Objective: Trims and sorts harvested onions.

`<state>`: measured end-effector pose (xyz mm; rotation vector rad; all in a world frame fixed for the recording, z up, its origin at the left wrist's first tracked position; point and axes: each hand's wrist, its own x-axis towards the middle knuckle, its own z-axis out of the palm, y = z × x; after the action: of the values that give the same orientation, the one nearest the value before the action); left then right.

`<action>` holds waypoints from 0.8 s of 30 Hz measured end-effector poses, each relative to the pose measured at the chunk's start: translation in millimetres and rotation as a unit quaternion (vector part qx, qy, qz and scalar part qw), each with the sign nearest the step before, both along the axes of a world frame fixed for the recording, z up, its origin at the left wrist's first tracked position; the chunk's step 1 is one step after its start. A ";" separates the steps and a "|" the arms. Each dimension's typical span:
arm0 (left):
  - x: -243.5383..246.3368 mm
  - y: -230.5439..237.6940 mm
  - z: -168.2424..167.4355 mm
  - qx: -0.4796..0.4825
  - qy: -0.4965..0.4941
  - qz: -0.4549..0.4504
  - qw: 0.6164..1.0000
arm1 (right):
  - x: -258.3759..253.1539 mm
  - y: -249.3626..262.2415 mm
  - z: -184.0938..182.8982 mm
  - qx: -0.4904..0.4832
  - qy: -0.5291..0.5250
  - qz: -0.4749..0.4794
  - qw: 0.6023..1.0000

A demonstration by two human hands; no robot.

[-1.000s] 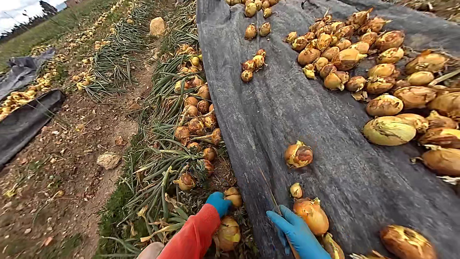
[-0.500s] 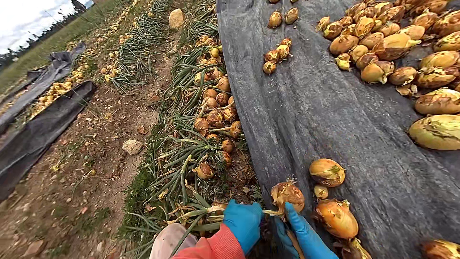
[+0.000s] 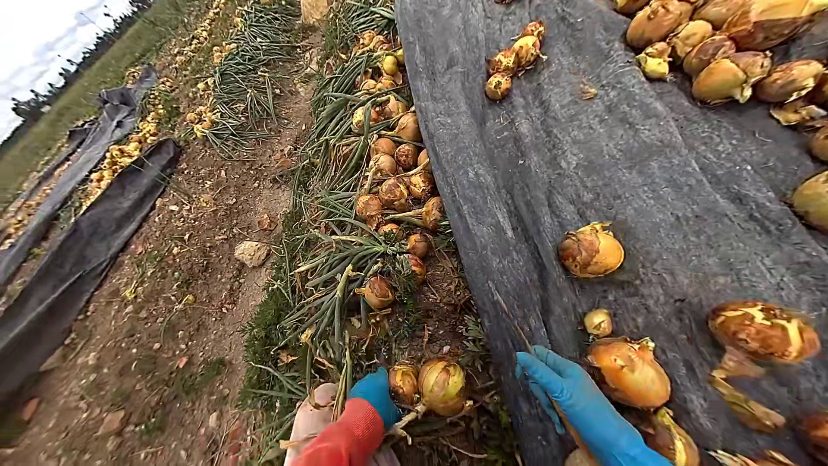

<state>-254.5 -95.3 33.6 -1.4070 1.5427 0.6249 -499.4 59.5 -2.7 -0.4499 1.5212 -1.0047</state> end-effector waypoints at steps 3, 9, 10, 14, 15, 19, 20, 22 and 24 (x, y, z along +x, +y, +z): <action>4.2 19.5 -5.4 -0.058 0.099 0.103 0.988 | 6.5 -4.0 -7.2 0.055 0.035 0.061 0.996; -30.3 51.5 -46.7 -0.180 0.333 0.225 0.898 | 8.5 -10.1 -11.5 0.101 0.048 0.133 0.985; -31.1 52.5 -52.9 -0.179 0.381 0.297 0.857 | 9.4 -9.8 -13.2 0.092 0.042 0.135 0.986; -31.1 52.4 -24.0 -0.075 0.579 0.405 0.703 | 6.7 -16.6 -3.8 0.054 0.011 0.152 0.987; -31.3 51.1 -10.0 -0.032 0.636 0.374 0.674 | 5.1 -20.0 2.6 0.041 -0.006 0.156 0.987; -45.9 38.5 30.4 0.070 0.710 0.252 0.654 | 2.7 -29.1 25.0 -0.061 -0.065 0.162 0.983; -48.8 34.4 37.1 0.068 0.695 0.224 0.680 | 2.9 -30.4 26.0 -0.086 -0.071 0.151 0.982; -52.5 26.1 45.4 0.013 0.645 0.136 0.752 | 0.9 -30.0 23.4 -0.116 -0.051 0.145 0.981; -56.6 15.5 48.4 -0.115 0.528 -0.007 0.841 | -0.5 -25.9 18.4 -0.104 -0.052 0.118 0.986</action>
<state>-311.1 -79.8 82.0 -1.2501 2.5409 1.3896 -499.9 33.6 15.8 -0.6973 1.2415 -0.9873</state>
